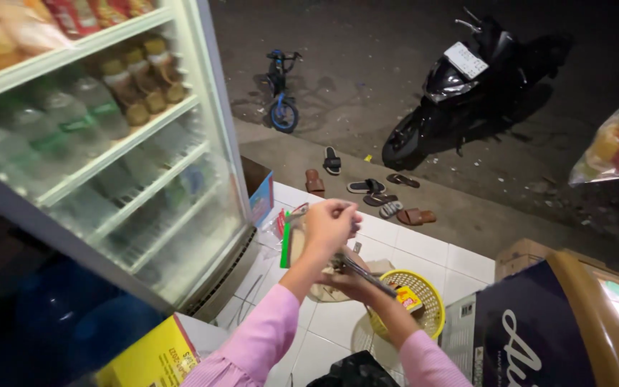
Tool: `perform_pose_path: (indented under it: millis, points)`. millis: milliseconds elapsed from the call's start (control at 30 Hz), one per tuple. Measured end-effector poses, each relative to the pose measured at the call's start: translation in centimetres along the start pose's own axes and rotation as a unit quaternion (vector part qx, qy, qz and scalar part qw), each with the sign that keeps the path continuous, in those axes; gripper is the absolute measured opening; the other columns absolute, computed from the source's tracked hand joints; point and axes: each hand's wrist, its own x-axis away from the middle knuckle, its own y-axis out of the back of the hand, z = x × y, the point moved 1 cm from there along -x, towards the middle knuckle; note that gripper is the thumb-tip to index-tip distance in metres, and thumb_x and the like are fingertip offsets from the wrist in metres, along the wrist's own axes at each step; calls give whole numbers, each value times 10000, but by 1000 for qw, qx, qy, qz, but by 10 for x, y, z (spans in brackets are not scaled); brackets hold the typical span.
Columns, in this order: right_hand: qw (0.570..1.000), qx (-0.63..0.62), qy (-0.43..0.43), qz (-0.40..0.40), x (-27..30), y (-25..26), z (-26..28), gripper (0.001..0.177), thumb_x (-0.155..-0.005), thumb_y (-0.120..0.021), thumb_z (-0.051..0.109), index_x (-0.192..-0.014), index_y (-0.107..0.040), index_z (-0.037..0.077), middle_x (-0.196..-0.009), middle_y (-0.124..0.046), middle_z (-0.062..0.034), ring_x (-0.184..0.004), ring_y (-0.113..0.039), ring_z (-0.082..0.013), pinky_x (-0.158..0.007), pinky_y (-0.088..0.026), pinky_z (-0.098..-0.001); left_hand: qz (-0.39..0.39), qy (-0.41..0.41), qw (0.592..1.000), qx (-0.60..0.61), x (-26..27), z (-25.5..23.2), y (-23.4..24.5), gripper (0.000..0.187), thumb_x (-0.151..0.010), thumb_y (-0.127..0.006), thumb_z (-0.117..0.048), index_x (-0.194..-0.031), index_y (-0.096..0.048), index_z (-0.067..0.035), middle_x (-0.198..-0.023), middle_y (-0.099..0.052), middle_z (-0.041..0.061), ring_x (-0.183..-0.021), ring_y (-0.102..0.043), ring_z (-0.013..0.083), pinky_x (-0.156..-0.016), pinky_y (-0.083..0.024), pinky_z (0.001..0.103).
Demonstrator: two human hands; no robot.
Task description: Picking up various pieces of trash, plastic waste, and empty boxes from the floor and placing them into a yellow basket.
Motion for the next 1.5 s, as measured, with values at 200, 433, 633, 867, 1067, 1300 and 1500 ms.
perform_pose_path:
  millis: [200,433,633,867,1067,1300,1500]
  points:
    - [982,37,25,-184,-40,9,-58,218,-995,-621,105,-815,-619,-19,-622,-607,-90,-523,-604,-187,-444,-448,-344,106,-113,983,-102,46,-50,18,181,-961,-682,-127,-976,-746,41,-821,-770,104,-663,-688,115,-575,-538,254]
    - [969,82,106,-210,-10,24,104,194,-997,-585,96,-916,-738,10,-583,-635,-103,-395,-556,-120,-339,-434,-294,-138,-298,922,-205,71,72,121,289,-881,-643,-25,-1167,-683,-18,-1028,-723,153,-925,-726,221,-864,-581,340]
    - [932,41,167,-320,-18,84,184,143,-1014,-599,137,-1069,-700,53,-772,-702,-29,-462,-596,-74,-356,-480,-243,121,-138,898,-400,76,211,145,286,-891,-599,-84,-1170,-644,-45,-1084,-712,187,-1048,-668,350,-926,-523,427]
    - [912,135,182,-341,18,125,218,196,-1057,-591,183,-1066,-759,83,-789,-687,-65,-500,-581,-115,-374,-447,-264,-113,-34,958,-260,44,133,130,324,-1012,-514,-242,-873,-710,-24,-717,-719,138,-677,-724,286,-670,-563,422]
    - [945,314,17,-93,15,65,55,132,-920,-635,101,-1005,-724,57,-773,-685,-76,-541,-578,-163,-465,-495,-326,-92,-127,987,-20,0,19,55,281,-1027,-504,-157,-1059,-708,33,-836,-736,144,-786,-743,283,-714,-622,388]
    - [982,172,22,-72,-20,34,-33,137,-898,-686,139,-860,-696,8,-729,-689,-88,-657,-616,-173,-570,-483,-354,147,44,954,256,27,-23,-16,311,-1075,-487,-201,-1212,-606,52,-972,-684,153,-877,-746,308,-814,-634,465]
    - [982,126,-14,-138,2,71,55,132,-926,-634,182,-907,-702,70,-713,-625,-90,-555,-552,-239,-499,-419,-400,87,-31,975,204,49,-23,63,230,-1059,-479,-150,-1176,-630,-21,-952,-679,130,-917,-726,267,-882,-632,454]
